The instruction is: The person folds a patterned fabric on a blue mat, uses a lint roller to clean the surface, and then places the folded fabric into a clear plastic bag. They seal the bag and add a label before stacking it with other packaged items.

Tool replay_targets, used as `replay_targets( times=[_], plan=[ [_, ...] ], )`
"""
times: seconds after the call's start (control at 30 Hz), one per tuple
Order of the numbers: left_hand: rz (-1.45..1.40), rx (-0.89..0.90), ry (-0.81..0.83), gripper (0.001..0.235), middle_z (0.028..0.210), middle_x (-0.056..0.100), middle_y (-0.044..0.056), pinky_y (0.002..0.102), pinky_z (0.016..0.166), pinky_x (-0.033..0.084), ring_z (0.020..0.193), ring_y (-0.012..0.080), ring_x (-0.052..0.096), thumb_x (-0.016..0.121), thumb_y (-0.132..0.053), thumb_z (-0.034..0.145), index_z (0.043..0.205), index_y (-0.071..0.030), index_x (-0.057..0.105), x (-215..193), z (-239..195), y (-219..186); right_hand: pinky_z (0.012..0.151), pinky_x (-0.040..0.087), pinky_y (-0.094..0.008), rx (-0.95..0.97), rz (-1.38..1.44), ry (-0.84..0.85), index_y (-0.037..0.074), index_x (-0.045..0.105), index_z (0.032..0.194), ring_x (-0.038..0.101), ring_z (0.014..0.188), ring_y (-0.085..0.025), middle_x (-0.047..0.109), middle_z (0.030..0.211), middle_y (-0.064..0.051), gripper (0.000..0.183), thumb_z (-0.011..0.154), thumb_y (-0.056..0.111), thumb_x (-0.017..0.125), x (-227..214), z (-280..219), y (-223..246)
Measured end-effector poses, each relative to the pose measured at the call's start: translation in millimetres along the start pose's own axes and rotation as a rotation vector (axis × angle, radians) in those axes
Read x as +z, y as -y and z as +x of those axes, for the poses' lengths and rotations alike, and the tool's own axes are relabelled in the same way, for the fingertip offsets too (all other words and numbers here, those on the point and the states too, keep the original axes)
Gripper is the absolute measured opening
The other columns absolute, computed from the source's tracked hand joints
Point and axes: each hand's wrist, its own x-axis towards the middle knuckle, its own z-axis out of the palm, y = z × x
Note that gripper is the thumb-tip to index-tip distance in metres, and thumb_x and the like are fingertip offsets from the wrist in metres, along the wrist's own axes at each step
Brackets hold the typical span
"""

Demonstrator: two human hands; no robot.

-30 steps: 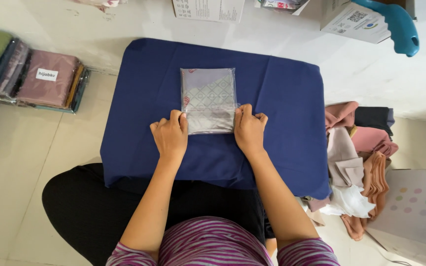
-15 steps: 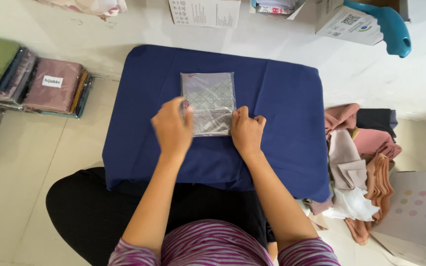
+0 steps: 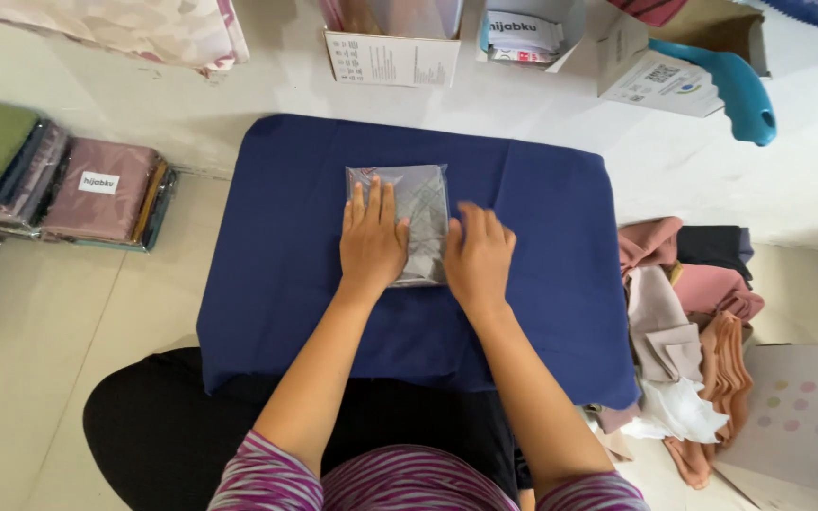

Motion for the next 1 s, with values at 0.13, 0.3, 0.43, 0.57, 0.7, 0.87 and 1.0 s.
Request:
replay_targets(
  times=[0.13,0.3,0.43,0.57,0.7,0.87,1.0],
  plan=[
    [-0.046,-0.055,0.091,0.061,0.161,0.039,0.018,0.051,0.123,0.021,0.151,0.0397,0.029,0.049,-0.035,0.101,0.153,-0.004,0.044,-12,0,-5,0.096,0.048,-0.05,-0.291,0.036,-0.027,0.001,0.058,0.138,0.058,0.122,-0.043,0.057,0.134,-0.024,0.039,0.102,0.014,0.051,20,21,27],
    [-0.078,-0.055,0.147,0.064,0.164,0.033,0.017,0.052,0.123,0.019,0.153,0.0403,0.023,0.043,-0.035,0.1,0.156,-0.006,0.037,3,4,4,0.121,0.025,-0.059,-0.195,-0.078,0.298,0.009,0.029,0.164,0.023,0.154,-0.04,0.024,0.169,-0.018,0.06,0.11,0.034,0.033,70,17,9],
    [-0.051,-0.058,0.173,0.063,0.166,0.029,0.015,0.05,0.124,0.017,0.154,0.039,0.02,0.038,-0.034,0.102,0.159,-0.008,0.032,8,-1,5,0.122,0.021,-0.062,-0.148,-0.069,0.428,0.017,0.025,0.165,0.017,0.156,-0.04,0.019,0.171,-0.015,0.058,0.111,0.037,0.03,65,14,10],
    [-0.045,-0.054,0.156,0.062,0.165,0.031,0.014,0.05,0.123,0.02,0.153,0.0392,0.022,0.036,-0.035,0.103,0.159,-0.008,0.033,3,2,4,0.124,0.018,-0.059,-0.102,-0.093,0.514,0.023,0.022,0.166,0.012,0.157,-0.035,0.014,0.172,-0.009,0.058,0.11,0.04,0.027,65,21,11],
    [-0.064,-0.087,0.234,0.063,0.169,0.022,0.012,0.05,0.125,0.015,0.156,0.0376,0.015,0.034,-0.035,0.104,0.161,-0.009,0.029,4,3,5,0.125,0.016,-0.058,-0.08,-0.13,0.583,0.028,0.015,0.167,0.006,0.158,-0.032,0.008,0.173,-0.004,0.06,0.11,0.044,0.022,69,22,8],
    [-0.041,-0.094,0.267,0.063,0.17,0.02,0.011,0.049,0.125,0.013,0.156,0.0362,0.012,0.033,-0.035,0.104,0.161,-0.01,0.028,5,4,4,0.125,0.013,-0.057,-0.048,-0.134,0.622,0.03,0.013,0.167,0.004,0.159,-0.03,0.006,0.174,-0.002,0.059,0.11,0.045,0.02,67,24,10],
    [-0.043,-0.092,0.27,0.062,0.169,0.021,0.012,0.049,0.125,0.013,0.156,0.0366,0.013,0.033,-0.036,0.105,0.161,-0.01,0.028,0,5,3,0.125,0.013,-0.057,-0.041,-0.131,0.626,0.03,0.013,0.167,0.004,0.159,-0.029,0.005,0.174,-0.001,0.059,0.11,0.045,0.02,65,24,12]
  ],
)
